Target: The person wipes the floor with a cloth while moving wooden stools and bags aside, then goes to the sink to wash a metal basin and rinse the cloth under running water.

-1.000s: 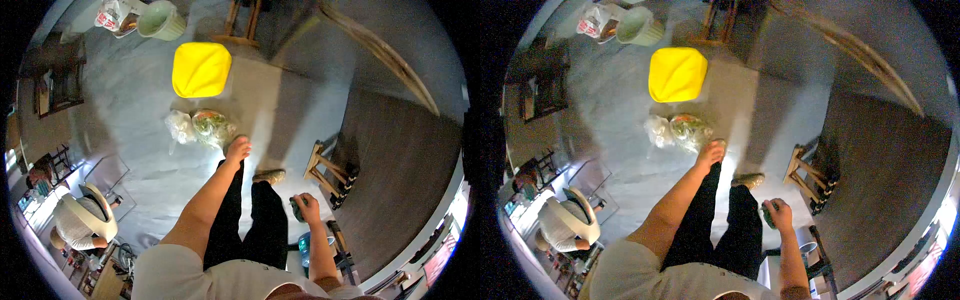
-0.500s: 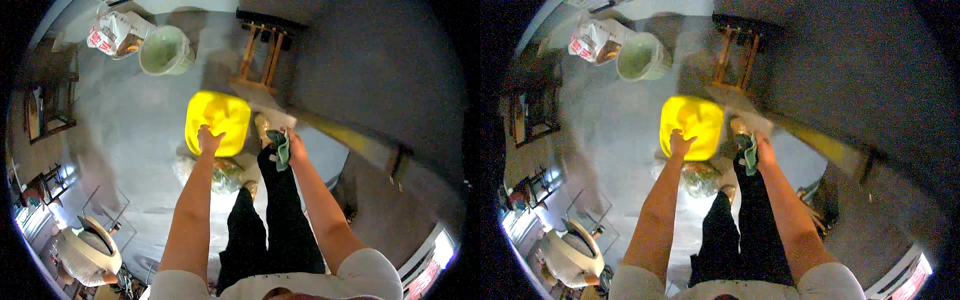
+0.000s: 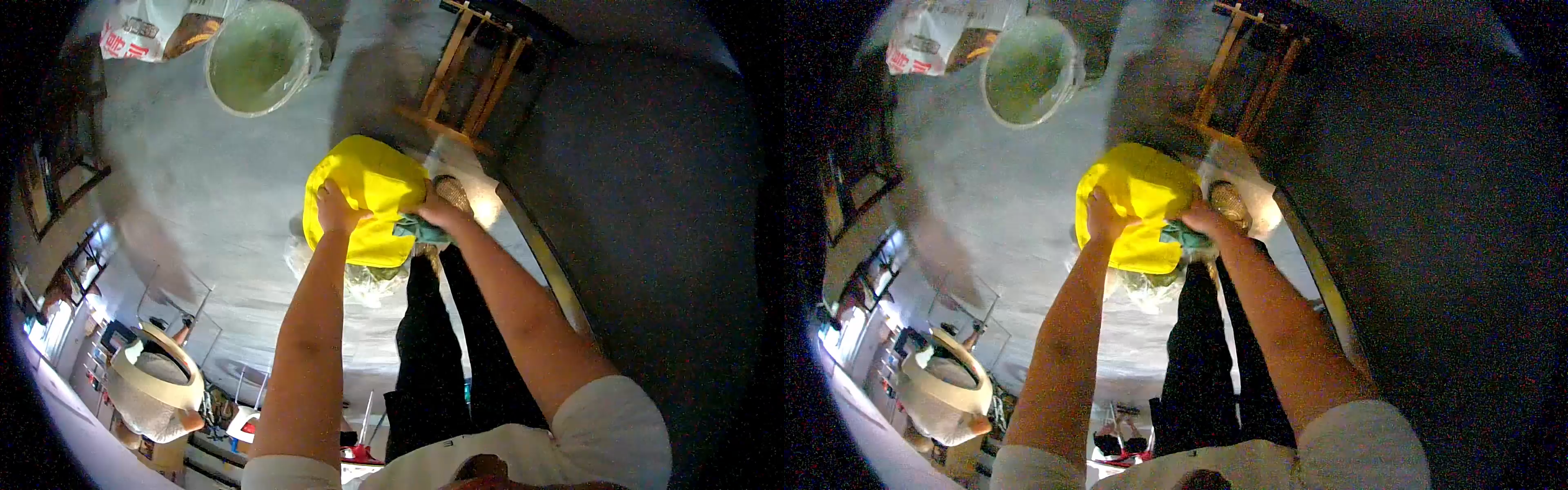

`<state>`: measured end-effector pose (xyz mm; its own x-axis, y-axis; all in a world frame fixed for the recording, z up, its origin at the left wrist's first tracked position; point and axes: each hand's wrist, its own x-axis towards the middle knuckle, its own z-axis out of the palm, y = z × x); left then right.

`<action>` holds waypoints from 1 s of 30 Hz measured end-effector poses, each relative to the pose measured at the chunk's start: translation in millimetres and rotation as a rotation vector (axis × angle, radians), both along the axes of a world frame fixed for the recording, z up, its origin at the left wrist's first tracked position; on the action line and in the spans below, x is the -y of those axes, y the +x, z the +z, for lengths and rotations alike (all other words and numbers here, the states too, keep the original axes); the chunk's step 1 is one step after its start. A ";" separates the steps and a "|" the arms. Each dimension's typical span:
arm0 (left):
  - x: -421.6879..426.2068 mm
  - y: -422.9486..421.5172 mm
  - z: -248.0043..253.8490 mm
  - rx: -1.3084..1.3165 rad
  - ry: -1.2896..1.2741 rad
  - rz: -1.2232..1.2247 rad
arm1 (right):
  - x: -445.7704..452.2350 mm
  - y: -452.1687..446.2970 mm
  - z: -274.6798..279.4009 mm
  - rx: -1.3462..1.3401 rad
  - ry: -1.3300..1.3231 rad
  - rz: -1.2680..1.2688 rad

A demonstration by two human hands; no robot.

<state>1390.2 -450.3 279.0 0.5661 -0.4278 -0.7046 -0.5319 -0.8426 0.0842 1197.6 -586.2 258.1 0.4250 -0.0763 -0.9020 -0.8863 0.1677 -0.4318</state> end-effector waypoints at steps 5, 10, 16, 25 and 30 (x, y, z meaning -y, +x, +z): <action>-14.9 5.9 -4.6 0.027 -0.005 0.021 | -0.6 36.2 31.4 -0.243 -0.101 -0.044; -31.5 68.9 -14.8 0.134 -0.104 0.204 | 61.5 108.1 16.5 0.261 -0.165 -0.103; -86.7 183.1 -95.5 -0.107 -0.430 0.413 | 188.9 126.5 -107.4 0.018 -0.372 -0.613; -28.2 172.5 -6.1 -0.136 0.055 0.317 | 261.5 113.2 -185.4 -0.327 -0.925 -0.183; -70.7 185.7 -38.3 -0.164 -0.031 0.252 | 265.7 101.8 -93.3 0.025 -1.575 0.113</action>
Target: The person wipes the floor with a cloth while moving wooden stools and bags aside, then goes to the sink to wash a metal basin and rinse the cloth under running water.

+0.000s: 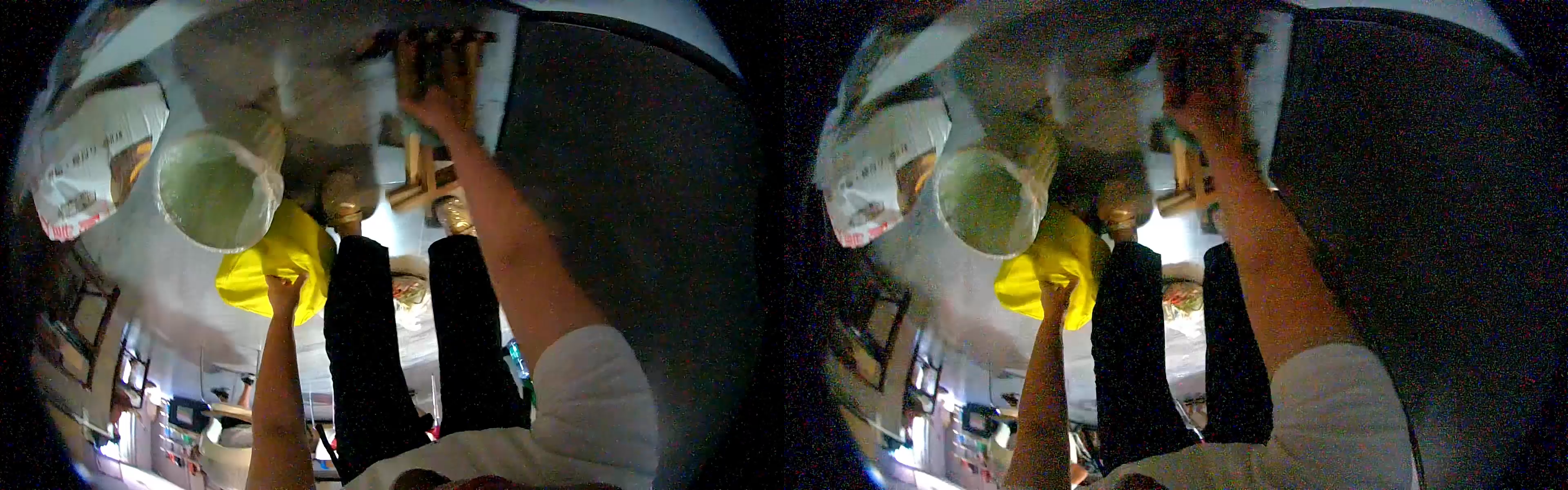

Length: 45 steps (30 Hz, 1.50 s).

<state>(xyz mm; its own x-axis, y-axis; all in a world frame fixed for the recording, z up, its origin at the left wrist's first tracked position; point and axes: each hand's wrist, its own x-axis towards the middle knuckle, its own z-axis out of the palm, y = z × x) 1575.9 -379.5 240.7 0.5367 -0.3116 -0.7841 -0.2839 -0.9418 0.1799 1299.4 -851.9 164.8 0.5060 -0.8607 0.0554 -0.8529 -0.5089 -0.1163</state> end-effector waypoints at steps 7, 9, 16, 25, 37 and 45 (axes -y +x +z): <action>123.4 -18.5 35.3 -0.722 0.122 0.717 | -97.7 -34.6 197.0 -0.359 1.434 -0.045; 235.1 -51.4 128.2 -1.199 -0.088 0.925 | -147.1 -62.7 204.5 -0.311 1.290 0.207; 253.9 -161.3 228.5 -0.916 -0.159 0.721 | -223.6 -87.5 277.1 -0.202 1.197 0.244; 158.9 -317.5 269.0 -0.781 -0.414 0.749 | -262.6 -211.8 379.8 0.351 1.591 -0.121; 67.2 -494.7 217.6 -0.833 -0.416 0.591 | -375.9 -323.0 322.4 -0.324 0.925 -0.487; 60.9 -456.0 210.3 -0.933 -0.255 0.301 | -409.1 -402.2 379.0 -0.549 0.978 -0.725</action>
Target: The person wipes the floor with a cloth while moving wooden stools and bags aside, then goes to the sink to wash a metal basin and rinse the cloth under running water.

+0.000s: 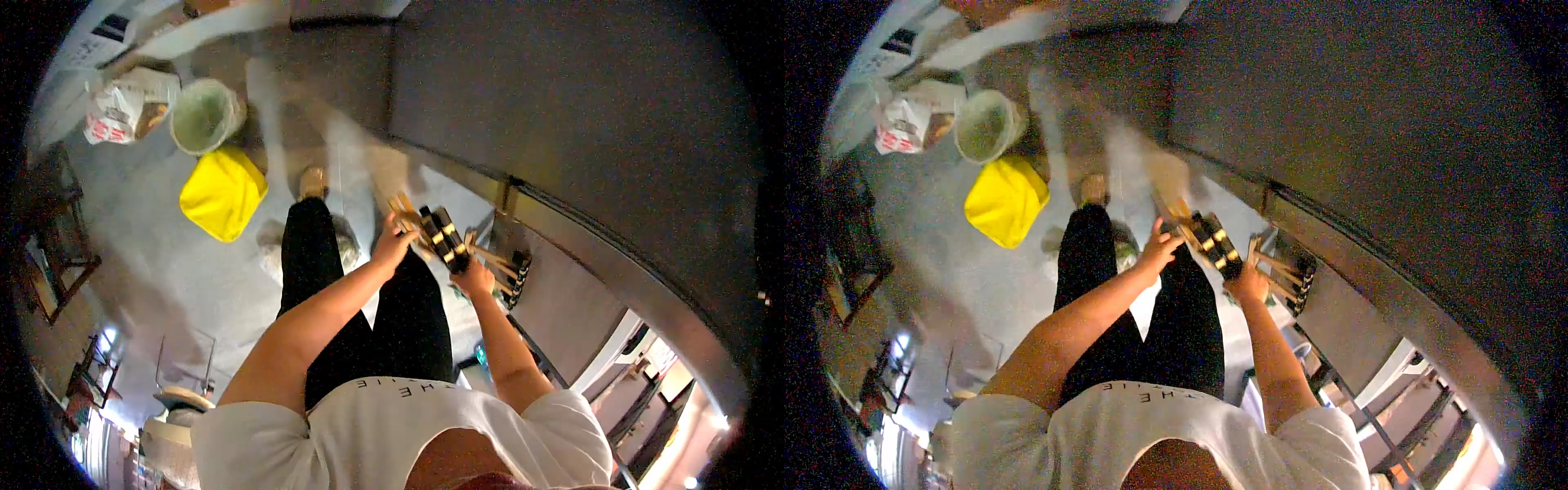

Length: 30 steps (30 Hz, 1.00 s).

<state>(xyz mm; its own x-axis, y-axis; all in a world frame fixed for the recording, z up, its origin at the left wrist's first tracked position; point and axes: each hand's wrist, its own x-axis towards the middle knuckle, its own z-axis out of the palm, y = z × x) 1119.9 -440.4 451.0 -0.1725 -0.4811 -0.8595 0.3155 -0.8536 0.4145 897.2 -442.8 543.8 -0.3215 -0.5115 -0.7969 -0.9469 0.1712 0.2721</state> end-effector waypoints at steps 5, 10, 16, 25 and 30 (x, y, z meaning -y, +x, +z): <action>44.4 79.3 5.8 0.270 -0.195 -0.071 | -48.5 -65.2 5.9 -0.047 -0.037 -0.059; 26.7 157.5 -22.2 0.473 -0.276 -0.018 | -104.7 -117.9 -3.3 -0.004 -0.100 -0.211; -124.7 225.8 -30.0 0.997 -0.468 -0.734 | -178.7 -205.2 -50.8 0.182 -0.278 -0.391; -249.4 226.2 59.4 0.569 0.303 -0.686 | -243.2 -246.4 -89.1 0.248 -0.355 -0.583; -226.3 160.9 63.1 0.614 0.158 -0.817 | -223.8 -352.5 -149.3 0.232 -0.192 -0.555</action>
<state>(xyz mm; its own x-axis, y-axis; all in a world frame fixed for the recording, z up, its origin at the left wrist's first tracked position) 1280.8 -214.1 514.2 0.0935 -0.2882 -0.9530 -0.6126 -0.7712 0.1732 544.8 -219.0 394.5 -0.4098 -0.4592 -0.7881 -0.7336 0.6794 -0.0144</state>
